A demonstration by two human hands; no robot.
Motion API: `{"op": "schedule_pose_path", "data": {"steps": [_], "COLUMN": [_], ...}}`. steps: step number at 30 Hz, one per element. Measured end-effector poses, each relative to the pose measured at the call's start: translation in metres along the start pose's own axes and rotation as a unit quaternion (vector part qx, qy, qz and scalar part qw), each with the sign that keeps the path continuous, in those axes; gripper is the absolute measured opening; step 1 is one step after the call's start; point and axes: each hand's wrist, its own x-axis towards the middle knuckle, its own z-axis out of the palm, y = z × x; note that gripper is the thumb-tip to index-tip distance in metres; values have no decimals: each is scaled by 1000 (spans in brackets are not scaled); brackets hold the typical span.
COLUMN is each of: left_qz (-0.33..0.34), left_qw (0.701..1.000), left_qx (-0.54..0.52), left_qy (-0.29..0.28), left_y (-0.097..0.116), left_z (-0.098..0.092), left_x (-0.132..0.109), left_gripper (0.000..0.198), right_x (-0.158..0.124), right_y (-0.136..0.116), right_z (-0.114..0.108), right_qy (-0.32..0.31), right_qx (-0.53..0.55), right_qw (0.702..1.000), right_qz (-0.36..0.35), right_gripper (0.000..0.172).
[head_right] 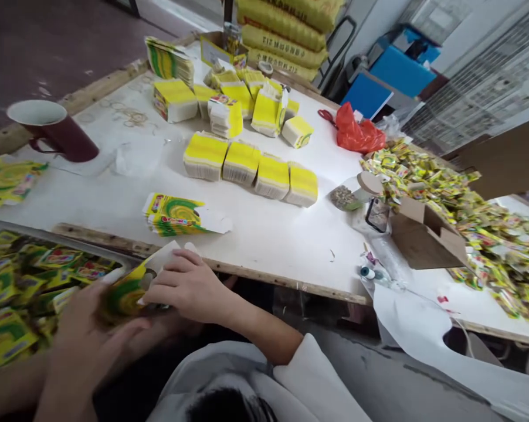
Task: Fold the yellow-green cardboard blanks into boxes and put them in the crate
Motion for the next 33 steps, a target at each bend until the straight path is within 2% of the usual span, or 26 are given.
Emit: {"op": "schedule_pose_path", "data": {"steps": [2, 3, 5, 7, 9, 10, 12, 14, 15, 17, 19, 23, 27, 30, 33], "left_qz": [20, 28, 31, 23, 6, -8, -34, -39, -33, -4, 35, 102, 134, 127, 79], "left_qw": [990, 980, 967, 964, 967, 968, 969, 969, 969, 969, 966, 961, 961, 968, 978], "left_qx": [136, 188, 239, 251, 249, 246, 245, 245, 244, 245, 256, 256, 237, 210, 186], "left_qy": [-32, -54, -84, -87, -57, -41, -13, -3, -7, -16, -18, -14, -46, -60, -54], "left_y": [-5, -7, -10, -7, 0, 4, 12, 16, 16, 15, 13, 8, 14, 22, 25], "left_z": [-4, -5, -6, -5, -3, -2, 1, 3, 4, 6, 6, 8, 9, 9, 9], "left_x": [0, 1, 2, 3, 3, 4, 4, 4, 4, 3, 2, -3, -5, -6, -9], "left_gripper": [93, 93, 82, 70, 68, 69, 71, 75, 75, 73, 70, 74, 72, 62, 60], "right_x": [0, 0, 0, -3, -6, -7, -7, -4, -1, 4, 8, 8, 3, 1, -1], "right_y": [-4, -6, -8, -10, -13, -14, -15, -15, -14, -14, -14, -15, -16, -17, -23], "right_z": [-1, 0, 3, 7, 12, 15, 18, 21, 22, 25, 27, 32, 38, 36, 27], "right_qy": [7, 3, -16, -8, 68, 127, 235, 279, 267, 205, 134, 66, 49, 56, 47], "right_qx": [-2, 1, 15, 37, 65, 85, 148, 258, 329, 468, 549, 577, 592, 566, 531], "right_qw": [1000, 999, 998, 998, 995, 986, 942, 882, 852, 793, 754, 749, 737, 761, 803], "right_qz": [-30, -39, -51, -42, 16, 68, 188, 279, 307, 331, 335, 318, 321, 312, 267], "right_gripper": [18, 20, 20, 20, 18, 26, 54, 71, 71, 63, 51, 42, 45, 46, 46]}}
